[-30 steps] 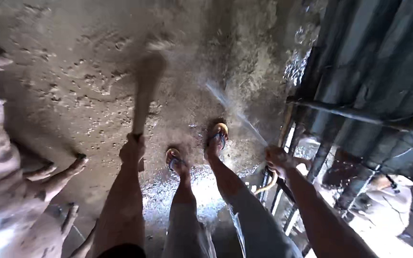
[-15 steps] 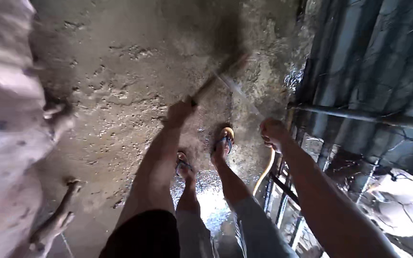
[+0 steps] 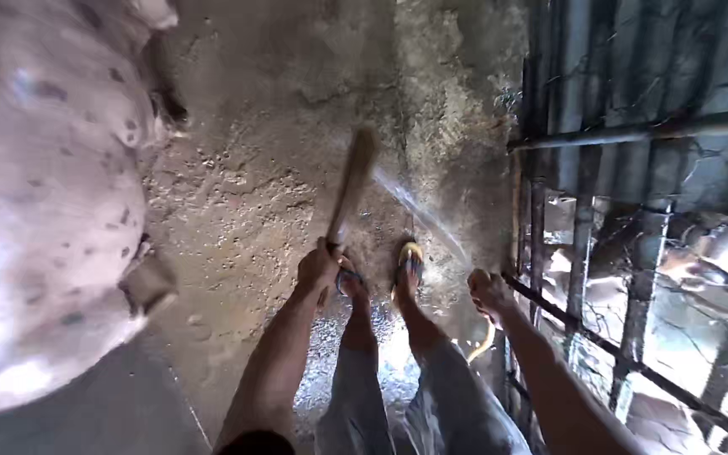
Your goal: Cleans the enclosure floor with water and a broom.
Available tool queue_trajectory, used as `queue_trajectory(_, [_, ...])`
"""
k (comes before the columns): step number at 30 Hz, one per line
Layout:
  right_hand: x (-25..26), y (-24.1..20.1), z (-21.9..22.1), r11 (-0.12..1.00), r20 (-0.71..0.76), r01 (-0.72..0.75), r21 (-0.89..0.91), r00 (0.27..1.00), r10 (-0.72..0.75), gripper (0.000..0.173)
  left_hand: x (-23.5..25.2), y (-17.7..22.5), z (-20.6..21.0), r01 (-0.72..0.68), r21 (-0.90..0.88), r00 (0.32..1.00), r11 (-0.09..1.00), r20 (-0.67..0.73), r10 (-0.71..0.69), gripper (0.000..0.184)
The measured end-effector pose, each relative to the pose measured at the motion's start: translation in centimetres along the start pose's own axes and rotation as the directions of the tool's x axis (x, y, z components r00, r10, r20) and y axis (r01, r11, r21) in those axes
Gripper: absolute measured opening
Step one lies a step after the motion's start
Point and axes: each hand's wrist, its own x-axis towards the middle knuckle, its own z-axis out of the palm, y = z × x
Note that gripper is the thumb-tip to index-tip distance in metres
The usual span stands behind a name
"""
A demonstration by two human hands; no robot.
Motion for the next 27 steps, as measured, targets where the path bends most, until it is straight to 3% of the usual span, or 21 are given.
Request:
queue_trajectory(2, [0.2,0.1,0.4,1.000,-0.006,0.014,0.002,1.000,-0.014,0.048,2.5,2.3,-0.4,-0.147,0.137,0.989,0.980,0.012,0.147,0.068])
queue_trajectory(4, [1.1,-0.4,0.6,0.999,0.011,0.051,-0.001,0.999,-0.051,0.047,5.9,1.1,-1.2,-0.122,0.125,0.990,0.985,-0.061,0.130,0.067])
queue_trajectory(7, [2.5,-0.8,0.3,0.991,0.049,0.137,-0.009,0.989,-0.136,0.047,8.9,-7.5,-0.7,0.192,-0.128,0.964,0.973,-0.162,-0.211,0.074])
queue_trajectory(9, [2.4,1.1,0.4,0.989,0.080,0.147,0.010,0.986,-0.147,0.047,6.5,-13.3,0.9,0.341,-0.237,0.902,0.910,-0.191,-0.387,0.080])
queue_trajectory(11, [1.7,2.9,0.3,0.990,0.115,0.140,0.022,0.983,-0.142,0.050,2.5,-15.5,1.6,0.375,-0.347,0.843,0.860,-0.258,-0.472,0.079])
queue_trajectory(13, [1.0,5.2,-0.1,0.991,0.104,0.133,0.031,0.985,-0.136,0.052,-1.7,-13.5,3.6,0.351,-0.462,0.812,0.814,-0.281,-0.511,0.072])
queue_trajectory(15, [0.6,8.2,-0.5,0.997,0.101,0.077,0.018,0.992,-0.078,0.055,-5.7,-9.4,6.7,0.302,-0.483,0.855,0.822,-0.245,-0.458,0.067])
queue_trajectory(18, [0.1,11.3,-0.9,0.996,0.105,-0.022,-0.092,0.994,0.032,0.056,-7.6,-2.5,10.7,0.154,-0.280,0.979,0.947,-0.088,-0.186,0.068])
queue_trajectory(22, [0.2,14.5,-1.4,0.976,0.078,-0.082,-0.203,0.992,0.100,0.052,-4.3,4.1,14.1,-0.149,0.100,0.986,0.984,0.091,0.140,0.074])
queue_trajectory(24, [1.1,14.9,-1.2,0.981,0.046,-0.081,-0.177,0.995,0.091,0.050,-1.7,2.3,14.3,-0.143,0.073,0.990,0.987,0.031,0.141,0.068])
queue_trajectory(27, [2.2,15.2,-1.1,0.998,0.001,-0.023,-0.057,1.000,0.023,0.043,0.9,-8.2,15.6,0.181,-0.179,0.975,0.967,-0.095,-0.200,0.066])
